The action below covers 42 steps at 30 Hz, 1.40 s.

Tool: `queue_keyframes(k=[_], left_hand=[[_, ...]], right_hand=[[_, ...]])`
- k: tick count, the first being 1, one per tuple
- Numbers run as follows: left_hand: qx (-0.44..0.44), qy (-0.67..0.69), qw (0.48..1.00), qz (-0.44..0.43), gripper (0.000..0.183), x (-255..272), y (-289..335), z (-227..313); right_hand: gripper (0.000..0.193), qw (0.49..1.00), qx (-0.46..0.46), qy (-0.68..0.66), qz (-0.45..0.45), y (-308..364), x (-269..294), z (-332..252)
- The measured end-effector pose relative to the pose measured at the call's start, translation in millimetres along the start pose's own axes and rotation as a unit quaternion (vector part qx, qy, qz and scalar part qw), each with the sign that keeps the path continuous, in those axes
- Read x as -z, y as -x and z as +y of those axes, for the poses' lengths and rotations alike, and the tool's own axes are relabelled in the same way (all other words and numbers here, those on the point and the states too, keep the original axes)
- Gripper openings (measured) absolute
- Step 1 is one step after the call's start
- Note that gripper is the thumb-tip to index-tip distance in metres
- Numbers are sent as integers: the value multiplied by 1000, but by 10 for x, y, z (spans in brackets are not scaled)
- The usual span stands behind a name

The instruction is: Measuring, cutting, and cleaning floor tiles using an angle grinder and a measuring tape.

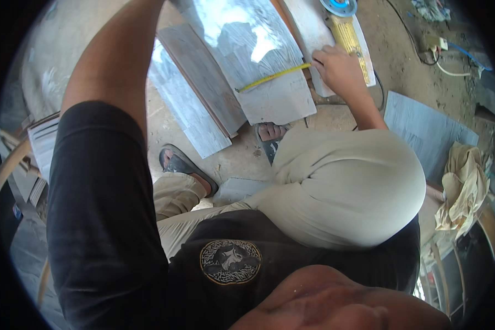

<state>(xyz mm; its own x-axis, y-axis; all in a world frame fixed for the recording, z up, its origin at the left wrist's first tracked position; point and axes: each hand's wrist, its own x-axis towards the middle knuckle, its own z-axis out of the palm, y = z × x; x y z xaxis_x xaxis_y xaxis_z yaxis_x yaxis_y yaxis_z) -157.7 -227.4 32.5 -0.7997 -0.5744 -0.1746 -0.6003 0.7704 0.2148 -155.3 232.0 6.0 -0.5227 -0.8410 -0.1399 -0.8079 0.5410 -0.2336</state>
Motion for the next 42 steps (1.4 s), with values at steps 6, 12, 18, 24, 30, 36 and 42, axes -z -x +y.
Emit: queue_keyframes(k=[6, 12, 18, 24, 30, 36, 42], left_hand=[[22, 52, 998, -6, 83, -588, -211, -572], [-27, 86, 992, -90, 118, -850, -553, -840], [-32, 70, 993, -85, 115, -952, -595, -922], [-18, 94, 993, -64, 111, -976, -549, -890], [-13, 66, 994, -86, 113, -914, -418, -795], [10, -28, 997, 69, 98, -697, -261, -498], [-41, 284, 956, -67, 97, -674, 636, -388]], right_hand=[[14, 993, -4, 99, 65, -143, -131, 62], [26, 985, 30, 160, 62, -254, -126, -13], [27, 984, 11, 173, 32, -272, -143, -31], [29, 991, 21, 133, 20, -278, -93, -18], [29, 992, 23, 119, 37, -323, -97, -24], [17, 998, -4, 62, -5, -335, -162, -30], [20, 954, -160, -238, -83, -407, -164, -52]])
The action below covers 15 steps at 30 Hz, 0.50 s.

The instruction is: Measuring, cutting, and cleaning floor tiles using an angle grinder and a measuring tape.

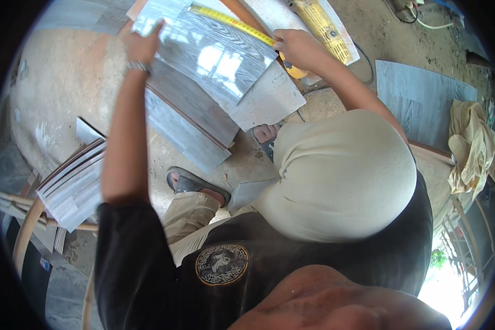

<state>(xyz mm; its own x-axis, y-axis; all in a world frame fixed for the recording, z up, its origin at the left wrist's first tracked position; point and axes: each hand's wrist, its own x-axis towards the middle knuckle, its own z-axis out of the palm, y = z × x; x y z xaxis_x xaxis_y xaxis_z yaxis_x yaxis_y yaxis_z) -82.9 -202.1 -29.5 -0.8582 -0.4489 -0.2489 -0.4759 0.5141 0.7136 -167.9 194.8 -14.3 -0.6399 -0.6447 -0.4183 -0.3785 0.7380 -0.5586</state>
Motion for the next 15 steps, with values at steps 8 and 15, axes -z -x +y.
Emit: queue_keyframes(k=[8, 15], left_hand=[[387, 479, 788, -1, 62, -1428, 2229, 123], [167, 92, 968, 162, 54, -1327, 2397, 81]], right_hand=[[22, 994, 47, -86, -42, 52, -145, 67], [25, 992, 105, 68, -12, 385, -46, -129]])
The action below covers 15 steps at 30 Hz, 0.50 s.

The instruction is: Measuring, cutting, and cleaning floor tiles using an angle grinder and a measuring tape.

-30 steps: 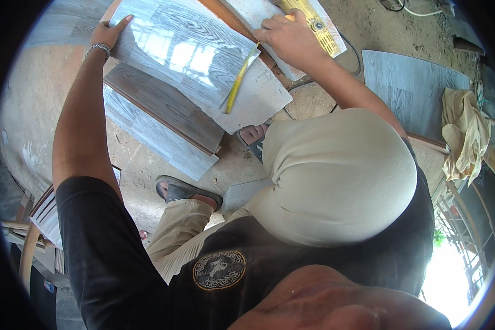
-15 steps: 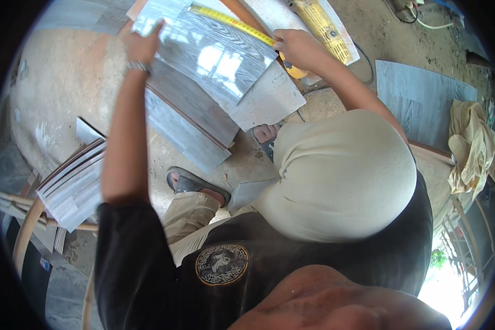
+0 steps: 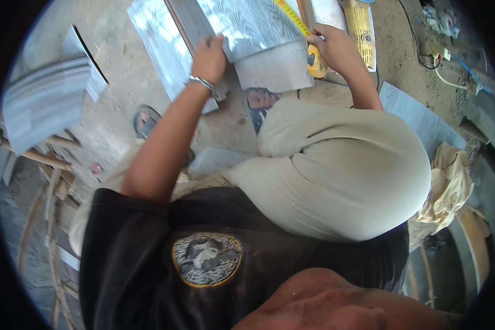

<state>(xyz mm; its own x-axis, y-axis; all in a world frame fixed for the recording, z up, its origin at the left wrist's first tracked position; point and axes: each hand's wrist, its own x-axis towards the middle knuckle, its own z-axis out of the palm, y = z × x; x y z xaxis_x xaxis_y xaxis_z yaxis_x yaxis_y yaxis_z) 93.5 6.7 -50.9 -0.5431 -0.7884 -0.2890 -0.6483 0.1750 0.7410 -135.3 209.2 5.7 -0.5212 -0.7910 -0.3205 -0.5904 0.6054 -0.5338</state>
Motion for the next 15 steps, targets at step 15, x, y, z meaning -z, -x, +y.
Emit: queue_keyframes(k=[15], left_hand=[[-60, -167, 973, -148, 20, 206, 248, 398]], right_hand=[[21, 856, 198, 470, -87, -483, -12, -299]])
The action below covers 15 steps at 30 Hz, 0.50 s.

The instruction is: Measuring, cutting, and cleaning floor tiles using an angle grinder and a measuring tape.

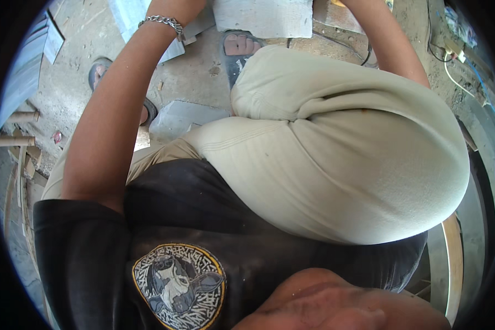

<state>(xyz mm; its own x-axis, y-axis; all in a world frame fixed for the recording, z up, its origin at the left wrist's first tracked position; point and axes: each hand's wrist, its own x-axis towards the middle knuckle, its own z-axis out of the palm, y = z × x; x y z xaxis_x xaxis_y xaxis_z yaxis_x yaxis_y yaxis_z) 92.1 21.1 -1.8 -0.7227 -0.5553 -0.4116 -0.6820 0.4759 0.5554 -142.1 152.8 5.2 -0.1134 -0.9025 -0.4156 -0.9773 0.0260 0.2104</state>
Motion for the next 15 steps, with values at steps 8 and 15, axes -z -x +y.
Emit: queue_keyframes(k=[8, 15], left_hand=[[-17, -38, 999, 31, 15, -93, -210, 51], [43, -50, 998, 15, 15, -69, -220, 58]], right_hand=[[17, 995, 14, -64, 81, 77, -168, 200], [17, 997, 16, -60, 49, 118, -98, 193]])
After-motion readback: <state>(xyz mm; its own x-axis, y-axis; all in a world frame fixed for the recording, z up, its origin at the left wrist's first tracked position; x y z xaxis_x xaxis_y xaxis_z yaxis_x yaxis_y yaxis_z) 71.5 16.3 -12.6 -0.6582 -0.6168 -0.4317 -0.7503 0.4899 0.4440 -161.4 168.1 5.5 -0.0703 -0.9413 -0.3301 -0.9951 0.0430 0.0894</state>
